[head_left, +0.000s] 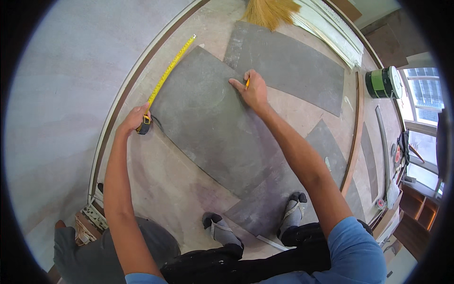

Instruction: The person applies adhesive to the interior of a curved wooden cabinet using a brush, then inserts a white panel into the cabinet. The person then measures and marks a wooden strip on the floor using a tape measure and pencil.

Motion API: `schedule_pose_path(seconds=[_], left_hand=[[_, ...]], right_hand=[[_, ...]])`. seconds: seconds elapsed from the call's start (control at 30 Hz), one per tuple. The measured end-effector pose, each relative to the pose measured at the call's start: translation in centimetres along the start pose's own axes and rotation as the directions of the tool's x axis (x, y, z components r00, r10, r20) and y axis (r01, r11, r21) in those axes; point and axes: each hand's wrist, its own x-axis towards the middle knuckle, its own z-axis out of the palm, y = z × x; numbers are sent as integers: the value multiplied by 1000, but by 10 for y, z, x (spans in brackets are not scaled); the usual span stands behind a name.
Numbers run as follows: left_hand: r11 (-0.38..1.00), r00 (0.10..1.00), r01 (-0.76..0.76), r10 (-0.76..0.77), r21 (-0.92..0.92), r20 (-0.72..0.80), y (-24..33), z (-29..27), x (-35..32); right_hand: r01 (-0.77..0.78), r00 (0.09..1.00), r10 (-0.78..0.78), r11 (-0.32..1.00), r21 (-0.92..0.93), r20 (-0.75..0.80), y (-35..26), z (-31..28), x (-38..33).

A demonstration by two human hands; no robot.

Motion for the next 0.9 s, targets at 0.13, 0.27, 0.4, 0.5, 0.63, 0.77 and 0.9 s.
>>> schedule_pose_path(seconds=[0.13,0.27,0.4,0.5,0.63,0.77,0.9], left_hand=[[997,996,68,-67,-25,55,12,-6,-21],[997,992,75,-72,-25,103,4,10,-34],[986,980,164,-164,5,116,-1,28,-38],[986,983,163,-161,-17,85,6,39,-41],[991,987,129,-125,-39,104,-3,36,-52],[986,981,151,-141,-68,134,9,37,-67],[984,976,171,-162,-52,147,12,38,-74]], right_hand=[[-53,974,66,996,-66,218,8,-26,14],[2,991,8,997,-76,133,19,-24,-6],[-16,1000,16,999,-32,7,20,-13,-28],[-38,999,40,997,64,-23,24,-18,-38],[6,995,7,993,120,-102,27,-25,-40],[12,994,3,990,140,-111,32,-27,-37],[28,991,-6,986,162,-136,27,-29,-39]])
